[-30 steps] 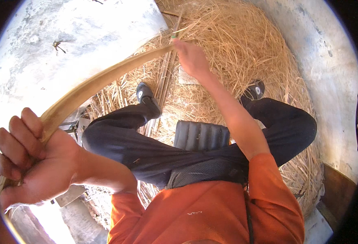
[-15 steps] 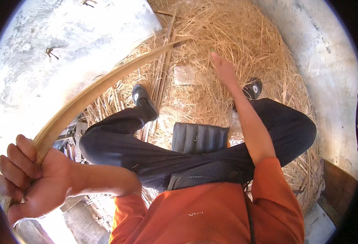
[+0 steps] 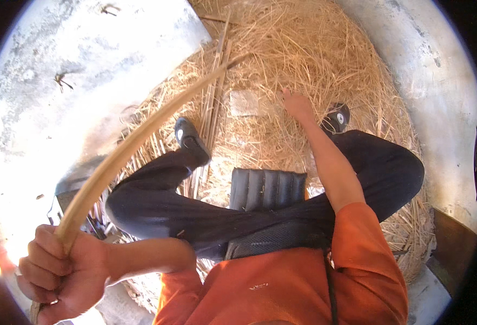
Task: The person scrapes the surface of a bamboo pole using a small knife while sitting on a low stool in a straw-covered workshop area.
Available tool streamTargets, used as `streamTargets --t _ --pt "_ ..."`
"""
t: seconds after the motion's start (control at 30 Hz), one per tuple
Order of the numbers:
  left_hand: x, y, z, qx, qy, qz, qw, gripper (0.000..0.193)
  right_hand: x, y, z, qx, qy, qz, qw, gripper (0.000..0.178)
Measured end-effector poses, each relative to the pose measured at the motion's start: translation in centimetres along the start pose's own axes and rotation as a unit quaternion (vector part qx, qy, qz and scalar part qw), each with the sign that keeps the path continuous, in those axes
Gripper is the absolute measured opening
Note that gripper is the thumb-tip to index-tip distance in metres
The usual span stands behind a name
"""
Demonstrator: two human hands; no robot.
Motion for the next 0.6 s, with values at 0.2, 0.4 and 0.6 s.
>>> streamTargets --t 0.2,0.4,0.6 --pt "-1.7 0.2 -1.2 -0.084 -0.093 0.234 0.964 0.055 -3.6 -6.8 4.5 -0.163 0.024 -0.184 0.969 0.060" --pt "-0.2 0.1 -0.3 -0.075 -0.156 0.312 0.934 0.056 -15.2 -18.3 23.9 -0.423 -0.123 -0.352 0.826 0.048" --pt "0.2 0.2 0.2 0.017 -0.214 0.346 0.913 0.050 -17.1 -17.9 30.1 -0.463 -0.068 -0.259 0.845 0.037"
Point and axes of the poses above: each hand's wrist, its own z-axis away from the middle knuckle, its own x-axis out of the palm, y = z × x, the point moved 3 cm from there along -z, towards the middle knuckle, and after that the axes turned 3 degrees about x, right-handed, at the moved point
